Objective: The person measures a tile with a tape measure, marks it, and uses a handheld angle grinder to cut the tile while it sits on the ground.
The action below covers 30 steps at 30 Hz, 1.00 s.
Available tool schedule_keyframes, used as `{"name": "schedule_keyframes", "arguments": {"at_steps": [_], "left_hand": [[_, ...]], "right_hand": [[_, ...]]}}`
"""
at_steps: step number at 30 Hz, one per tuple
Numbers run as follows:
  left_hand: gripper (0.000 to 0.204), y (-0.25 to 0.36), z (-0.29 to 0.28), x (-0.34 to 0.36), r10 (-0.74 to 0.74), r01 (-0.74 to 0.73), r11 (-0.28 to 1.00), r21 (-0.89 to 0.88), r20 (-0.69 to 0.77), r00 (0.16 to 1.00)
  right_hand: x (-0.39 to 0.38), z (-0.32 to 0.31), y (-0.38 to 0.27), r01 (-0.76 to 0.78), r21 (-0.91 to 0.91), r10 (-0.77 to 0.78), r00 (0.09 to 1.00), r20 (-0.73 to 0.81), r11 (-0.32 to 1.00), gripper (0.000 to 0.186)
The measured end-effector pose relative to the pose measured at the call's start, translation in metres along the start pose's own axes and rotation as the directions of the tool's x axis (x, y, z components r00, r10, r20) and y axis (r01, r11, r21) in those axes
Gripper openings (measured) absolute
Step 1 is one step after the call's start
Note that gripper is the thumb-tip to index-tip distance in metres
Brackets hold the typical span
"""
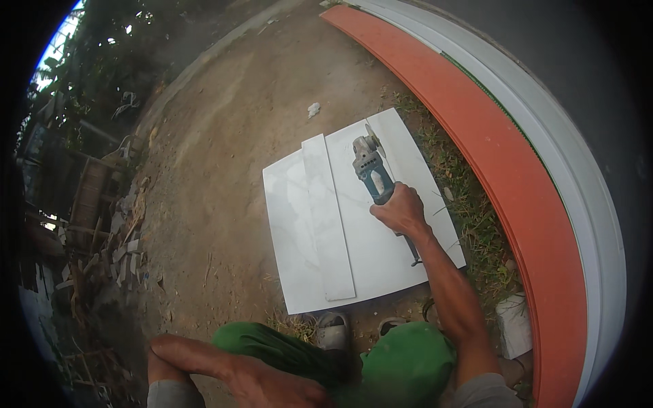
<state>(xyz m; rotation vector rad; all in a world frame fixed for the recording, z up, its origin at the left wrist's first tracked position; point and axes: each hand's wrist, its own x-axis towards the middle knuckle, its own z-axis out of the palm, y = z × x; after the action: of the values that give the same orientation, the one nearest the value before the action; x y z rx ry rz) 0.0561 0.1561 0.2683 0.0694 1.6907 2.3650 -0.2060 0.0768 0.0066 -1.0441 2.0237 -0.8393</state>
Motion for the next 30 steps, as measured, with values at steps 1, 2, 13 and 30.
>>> {"name": "schedule_keyframes", "arguments": {"at_steps": [1,2,13,30], "left_hand": [[0.027,-0.003,0.001,0.000,0.064,-0.064,0.998,0.029,-0.003,0.998],[0.027,-0.005,-0.001,0.002,0.143,-0.142,0.988,0.056,-0.009,0.990],[0.029,-0.052,0.038,0.014,0.627,-0.723,0.656,-0.217,-0.377,0.682],[0.040,-0.061,0.065,0.061,0.400,-0.806,0.072,-0.588,-0.723,0.563]], "right_hand": [[-0.009,-0.003,0.001,-0.001,-0.001,0.001,1.000,-0.010,1.000,0.057],[-0.016,-0.007,0.002,-0.004,-0.007,0.004,1.000,-0.001,1.000,0.057],[-0.064,0.021,0.020,0.011,0.001,-0.011,0.994,0.113,1.000,0.040],[0.013,0.062,0.016,-0.042,-0.093,0.044,0.999,0.018,0.995,0.038]]}}
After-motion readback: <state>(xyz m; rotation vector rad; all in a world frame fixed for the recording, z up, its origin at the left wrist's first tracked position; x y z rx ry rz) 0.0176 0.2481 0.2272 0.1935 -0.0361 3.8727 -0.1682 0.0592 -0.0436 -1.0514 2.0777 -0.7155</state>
